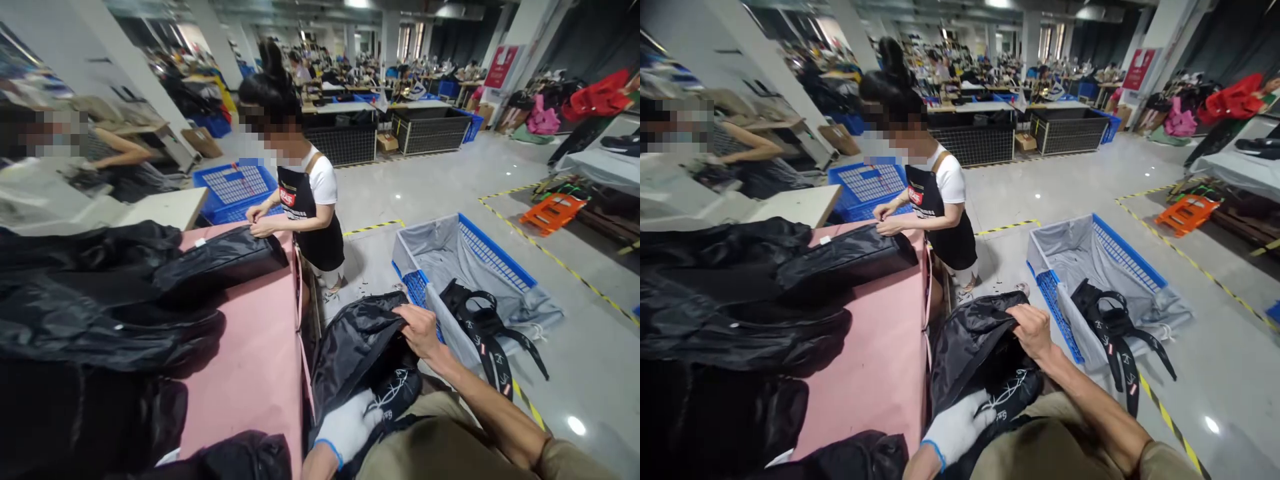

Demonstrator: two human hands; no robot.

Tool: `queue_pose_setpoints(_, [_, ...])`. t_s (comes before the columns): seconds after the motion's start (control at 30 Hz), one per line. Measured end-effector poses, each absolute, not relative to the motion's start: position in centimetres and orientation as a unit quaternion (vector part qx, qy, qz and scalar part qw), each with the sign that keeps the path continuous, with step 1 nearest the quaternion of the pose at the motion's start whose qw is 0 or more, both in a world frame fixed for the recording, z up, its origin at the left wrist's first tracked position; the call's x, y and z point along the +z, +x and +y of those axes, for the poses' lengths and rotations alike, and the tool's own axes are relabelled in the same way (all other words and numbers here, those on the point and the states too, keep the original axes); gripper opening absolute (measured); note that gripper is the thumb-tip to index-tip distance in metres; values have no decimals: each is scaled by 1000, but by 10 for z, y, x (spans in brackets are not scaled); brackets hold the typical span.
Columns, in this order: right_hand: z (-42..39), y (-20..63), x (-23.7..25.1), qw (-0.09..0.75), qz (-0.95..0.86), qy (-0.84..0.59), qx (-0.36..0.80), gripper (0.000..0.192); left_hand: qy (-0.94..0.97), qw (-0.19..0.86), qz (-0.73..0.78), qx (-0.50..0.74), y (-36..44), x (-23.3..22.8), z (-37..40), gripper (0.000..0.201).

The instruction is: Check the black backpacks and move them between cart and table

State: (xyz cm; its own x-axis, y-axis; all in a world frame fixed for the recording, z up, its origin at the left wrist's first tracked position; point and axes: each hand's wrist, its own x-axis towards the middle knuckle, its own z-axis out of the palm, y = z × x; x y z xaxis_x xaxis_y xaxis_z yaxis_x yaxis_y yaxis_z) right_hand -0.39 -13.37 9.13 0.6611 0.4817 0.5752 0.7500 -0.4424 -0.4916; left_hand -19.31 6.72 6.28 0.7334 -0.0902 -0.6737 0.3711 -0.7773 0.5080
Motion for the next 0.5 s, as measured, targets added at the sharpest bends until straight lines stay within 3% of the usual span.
queue_pose_setpoints(0.1, [-171,2,91,366,-317,-848,-218,29,907,328,23,-264,-171,62,55,53])
queue_pose_setpoints(0.2, [-197,18,93,363,-277,-850,-261,25,925,346,-146,48,-149,74,39,34])
queue_pose_setpoints(0.3, [-210,44,95,343,-261,-859,-275,26,888,292,-169,312,-110,90,25,36])
queue_pose_setpoints(0.43, [-213,83,90,303,-264,-877,-262,25,915,209,-26,343,-32,76,15,66])
queue_pose_setpoints(0.5, [-211,103,83,291,-271,-887,-236,25,917,212,2,337,5,55,16,64])
